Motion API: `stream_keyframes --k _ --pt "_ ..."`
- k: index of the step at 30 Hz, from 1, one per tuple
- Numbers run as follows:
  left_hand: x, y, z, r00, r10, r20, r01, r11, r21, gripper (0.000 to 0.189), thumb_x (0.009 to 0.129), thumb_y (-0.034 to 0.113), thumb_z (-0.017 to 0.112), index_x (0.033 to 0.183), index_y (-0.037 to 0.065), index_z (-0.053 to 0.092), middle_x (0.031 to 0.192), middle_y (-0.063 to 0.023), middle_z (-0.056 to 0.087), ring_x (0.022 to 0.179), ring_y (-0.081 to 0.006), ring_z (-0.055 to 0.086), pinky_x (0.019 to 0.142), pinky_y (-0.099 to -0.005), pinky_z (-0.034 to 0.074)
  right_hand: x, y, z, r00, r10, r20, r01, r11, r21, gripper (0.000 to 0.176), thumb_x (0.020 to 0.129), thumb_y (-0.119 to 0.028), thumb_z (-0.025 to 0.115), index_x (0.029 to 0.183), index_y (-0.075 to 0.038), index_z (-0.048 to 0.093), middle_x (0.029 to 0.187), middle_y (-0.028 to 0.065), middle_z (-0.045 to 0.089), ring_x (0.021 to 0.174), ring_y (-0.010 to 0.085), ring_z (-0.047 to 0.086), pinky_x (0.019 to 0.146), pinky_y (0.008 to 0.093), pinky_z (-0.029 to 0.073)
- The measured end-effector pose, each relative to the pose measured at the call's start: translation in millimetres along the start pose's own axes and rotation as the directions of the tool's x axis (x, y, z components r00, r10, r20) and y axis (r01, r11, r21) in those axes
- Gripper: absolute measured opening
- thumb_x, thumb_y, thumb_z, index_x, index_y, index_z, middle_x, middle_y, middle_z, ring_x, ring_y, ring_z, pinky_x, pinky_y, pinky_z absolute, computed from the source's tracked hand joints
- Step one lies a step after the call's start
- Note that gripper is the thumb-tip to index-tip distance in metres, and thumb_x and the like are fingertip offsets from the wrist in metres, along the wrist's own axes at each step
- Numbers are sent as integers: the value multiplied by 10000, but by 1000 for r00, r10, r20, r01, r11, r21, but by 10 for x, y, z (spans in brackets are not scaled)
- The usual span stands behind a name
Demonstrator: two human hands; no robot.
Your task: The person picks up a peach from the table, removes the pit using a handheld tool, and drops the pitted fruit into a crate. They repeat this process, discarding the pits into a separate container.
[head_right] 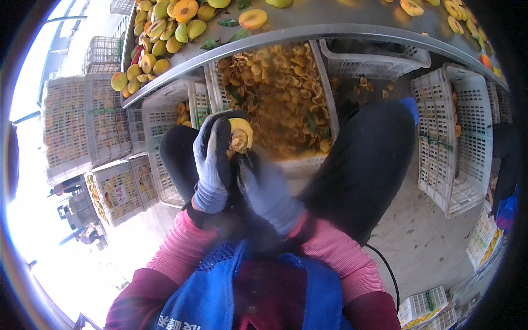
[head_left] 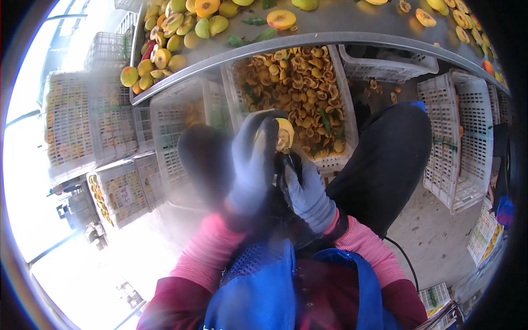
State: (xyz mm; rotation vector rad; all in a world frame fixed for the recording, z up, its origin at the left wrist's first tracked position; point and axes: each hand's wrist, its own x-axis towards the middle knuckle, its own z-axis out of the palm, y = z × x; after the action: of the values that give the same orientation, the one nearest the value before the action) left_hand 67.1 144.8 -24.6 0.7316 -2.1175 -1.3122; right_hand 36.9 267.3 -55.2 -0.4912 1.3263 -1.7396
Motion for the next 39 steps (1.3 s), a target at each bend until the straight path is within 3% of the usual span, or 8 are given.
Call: stream_keyframes --k 7,24,29,32,33,34,37,39 --pt "93 80 -118 880 -392 267 446 875 -187 243 913 154 499 1021 -40 598 898 -52 617 832 -109 553 765 -240 443 -5 -104 -154 969 189 156 -214 963 164 314 924 -257 495 1106 -1 480 898 137 547 758 217 529 680 339 419" --pt "117 -93 -312 914 -71 399 106 992 -66 329 895 246 478 1005 -37 605 813 -76 624 722 -155 588 682 -273 469 74 -64 -24 520 77 851 -823 -221 523 462 928 -542 396 894 -91 492 545 -7 412 375 73 350 314 229 304" --pt "-287 -499 -186 743 -576 340 577 295 -761 314 888 221 550 1093 -16 560 918 -113 614 875 -214 594 800 -312 467 151 -42 -38 542 -167 823 -833 20 553 482 936 -549 360 882 -87 486 546 -16 414 393 66 385 331 226 344" --pt "-425 -208 -385 981 182 -74 -121 856 503 355 915 249 533 1159 -7 508 1055 -128 580 980 -220 570 873 -326 468 156 28 -94 628 -3 778 -777 -36 628 479 934 -555 357 882 -100 499 546 -28 404 411 68 387 346 220 338" --pt "-411 -434 -654 966 -79 -248 101 992 78 353 931 246 510 1170 -13 499 1080 -129 571 996 -210 562 889 -326 465 133 40 -116 619 60 783 -782 -38 622 483 932 -560 358 882 -103 506 548 -31 401 416 70 385 352 222 334" --pt "-399 -659 -922 856 -331 -397 159 899 -408 352 947 244 487 1182 -18 489 1105 -130 561 1012 -200 554 904 -326 461 82 45 -122 605 119 787 -790 -39 612 487 929 -564 359 881 -105 513 551 -33 398 422 72 383 358 223 330" --pt "-66 -486 -2010 972 -161 -168 224 448 865 434 819 270 637 1170 34 541 1073 -183 572 955 -382 551 833 -406 454 204 191 -162 564 88 821 -825 22 564 499 929 -570 343 883 -114 540 587 -22 407 439 102 382 385 242 329" --pt "139 -829 -2228 938 -231 -257 327 355 876 431 842 336 592 1177 69 543 1058 -145 594 926 -369 578 817 -416 457 175 353 -181 560 122 819 -825 -6 565 499 933 -566 333 875 -116 541 603 -11 414 439 117 387 392 251 338"
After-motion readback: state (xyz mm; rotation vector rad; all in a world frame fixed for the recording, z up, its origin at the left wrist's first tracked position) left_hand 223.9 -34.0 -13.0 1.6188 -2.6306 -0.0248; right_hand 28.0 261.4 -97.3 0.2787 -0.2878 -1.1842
